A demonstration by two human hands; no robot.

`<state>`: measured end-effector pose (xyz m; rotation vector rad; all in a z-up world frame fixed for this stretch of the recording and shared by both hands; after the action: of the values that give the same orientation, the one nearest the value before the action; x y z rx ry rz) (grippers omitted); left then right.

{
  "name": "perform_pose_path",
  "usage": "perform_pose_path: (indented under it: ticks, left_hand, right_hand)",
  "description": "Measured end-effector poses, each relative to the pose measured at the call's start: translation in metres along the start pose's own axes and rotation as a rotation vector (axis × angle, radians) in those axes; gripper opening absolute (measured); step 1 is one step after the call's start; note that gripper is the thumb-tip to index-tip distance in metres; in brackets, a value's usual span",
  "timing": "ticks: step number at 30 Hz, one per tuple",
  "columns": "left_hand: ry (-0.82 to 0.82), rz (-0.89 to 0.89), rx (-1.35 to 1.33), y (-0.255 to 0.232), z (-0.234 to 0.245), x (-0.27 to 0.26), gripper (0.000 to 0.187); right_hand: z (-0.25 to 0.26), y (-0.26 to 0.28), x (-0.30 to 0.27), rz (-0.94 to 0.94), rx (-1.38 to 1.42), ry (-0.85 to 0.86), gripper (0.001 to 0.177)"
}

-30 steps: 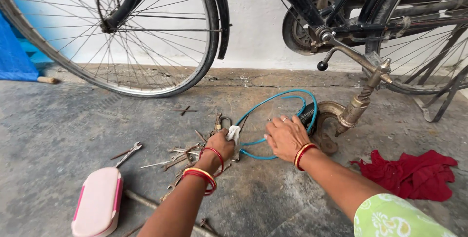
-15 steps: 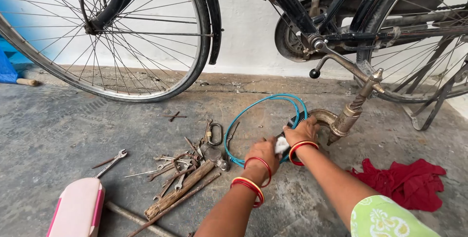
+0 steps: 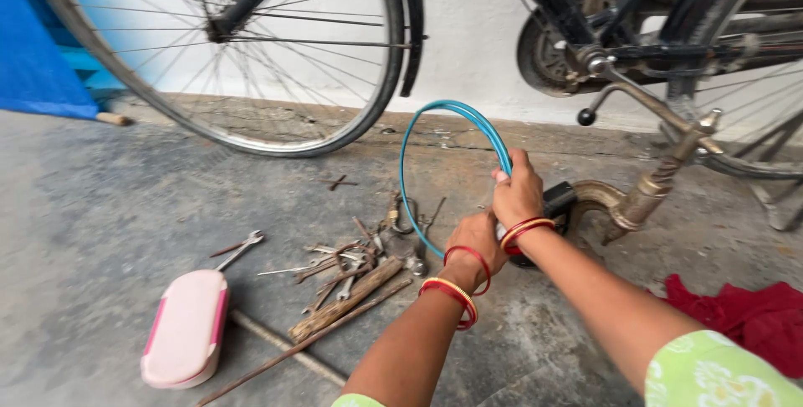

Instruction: The person wipes a blue hose with a cloth before cleaning a hammer and several wrenches on the floor.

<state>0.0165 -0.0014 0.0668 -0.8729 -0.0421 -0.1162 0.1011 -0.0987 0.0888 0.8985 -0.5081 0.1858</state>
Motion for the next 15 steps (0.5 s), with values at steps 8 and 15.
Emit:
perform_pose_path:
  ticks: [8, 15]
  left_hand:
    - [-0.251, -0.071, 0.081, 0.000, 0.079, -0.031, 0.041]
    - [-0.339, 0.004, 0.319, 0.031, 0.152, -0.074, 0.037]
  right_hand:
    - [-0.009, 0.108, -0.014, 0.116, 0.326, 0.140, 0.027]
    - [-0.072, 0.162, -0.029, 0.125, 0.739, 0.311, 0.026]
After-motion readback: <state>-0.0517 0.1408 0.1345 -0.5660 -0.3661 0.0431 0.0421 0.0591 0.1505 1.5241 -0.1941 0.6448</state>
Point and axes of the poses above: each hand's wrist, its own x-axis towards the middle knuckle, its own z-axis out of the back of the hand, y = z × x, the point moved 5 cm from there along x, towards the middle knuckle, and after that the axes turned 5 degrees about y, right-handed, at the moved point
